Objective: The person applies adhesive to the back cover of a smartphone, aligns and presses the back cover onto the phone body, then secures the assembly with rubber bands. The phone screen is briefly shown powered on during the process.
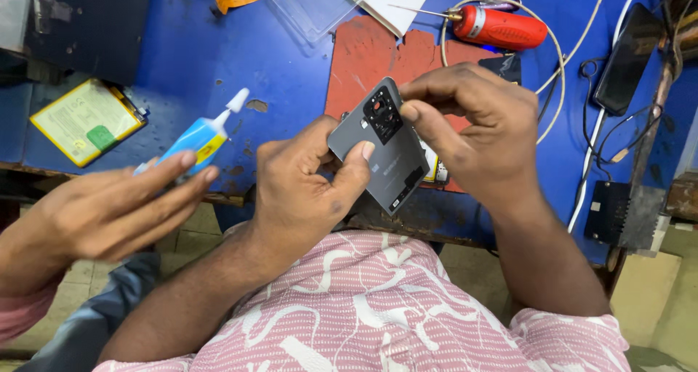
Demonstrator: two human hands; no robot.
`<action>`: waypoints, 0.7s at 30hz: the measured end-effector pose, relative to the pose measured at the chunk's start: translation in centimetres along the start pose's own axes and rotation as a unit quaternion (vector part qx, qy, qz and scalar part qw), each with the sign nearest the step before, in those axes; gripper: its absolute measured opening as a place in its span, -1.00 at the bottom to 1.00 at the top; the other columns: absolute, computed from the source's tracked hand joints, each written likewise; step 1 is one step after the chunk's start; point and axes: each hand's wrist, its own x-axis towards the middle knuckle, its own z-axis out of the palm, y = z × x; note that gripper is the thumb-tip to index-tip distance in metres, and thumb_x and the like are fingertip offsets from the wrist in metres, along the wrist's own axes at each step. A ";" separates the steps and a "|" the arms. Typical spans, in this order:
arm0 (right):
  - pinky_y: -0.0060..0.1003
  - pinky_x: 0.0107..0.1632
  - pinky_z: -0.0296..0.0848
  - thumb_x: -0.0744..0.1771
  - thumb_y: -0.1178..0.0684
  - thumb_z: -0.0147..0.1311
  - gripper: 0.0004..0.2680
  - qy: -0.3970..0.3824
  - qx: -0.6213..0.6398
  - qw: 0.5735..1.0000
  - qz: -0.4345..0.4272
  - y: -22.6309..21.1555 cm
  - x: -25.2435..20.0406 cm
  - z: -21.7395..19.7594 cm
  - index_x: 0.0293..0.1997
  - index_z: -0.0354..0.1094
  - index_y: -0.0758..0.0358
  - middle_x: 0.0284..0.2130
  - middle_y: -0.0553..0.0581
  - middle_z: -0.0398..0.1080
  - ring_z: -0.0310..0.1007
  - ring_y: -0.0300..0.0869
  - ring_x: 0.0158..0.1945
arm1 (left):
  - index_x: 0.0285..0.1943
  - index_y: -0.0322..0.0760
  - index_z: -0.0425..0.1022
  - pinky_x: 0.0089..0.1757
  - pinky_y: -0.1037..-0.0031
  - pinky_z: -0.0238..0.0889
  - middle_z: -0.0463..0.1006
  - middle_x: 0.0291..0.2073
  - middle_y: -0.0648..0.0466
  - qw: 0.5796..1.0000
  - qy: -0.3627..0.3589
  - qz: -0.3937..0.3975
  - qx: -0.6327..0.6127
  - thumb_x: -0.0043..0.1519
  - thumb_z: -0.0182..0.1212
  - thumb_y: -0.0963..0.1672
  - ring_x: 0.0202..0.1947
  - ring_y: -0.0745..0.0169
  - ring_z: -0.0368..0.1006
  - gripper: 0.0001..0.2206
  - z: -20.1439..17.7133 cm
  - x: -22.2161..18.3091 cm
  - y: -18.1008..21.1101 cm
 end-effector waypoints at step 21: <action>-0.35 -0.21 0.50 0.39 0.27 0.19 -0.97 0.010 -0.091 0.995 -0.030 -0.2 -0.4 0.6 -0.14 0.42 0.37 -0.29 0.15 0.49 0.56 -0.17 -0.27 | -0.19 -0.40 0.52 -0.50 0.62 0.29 0.59 -0.54 0.13 1.000 -0.015 -0.018 0.007 0.32 0.27 -0.23 -0.51 0.63 0.41 -0.95 0.1 -0.2 0.4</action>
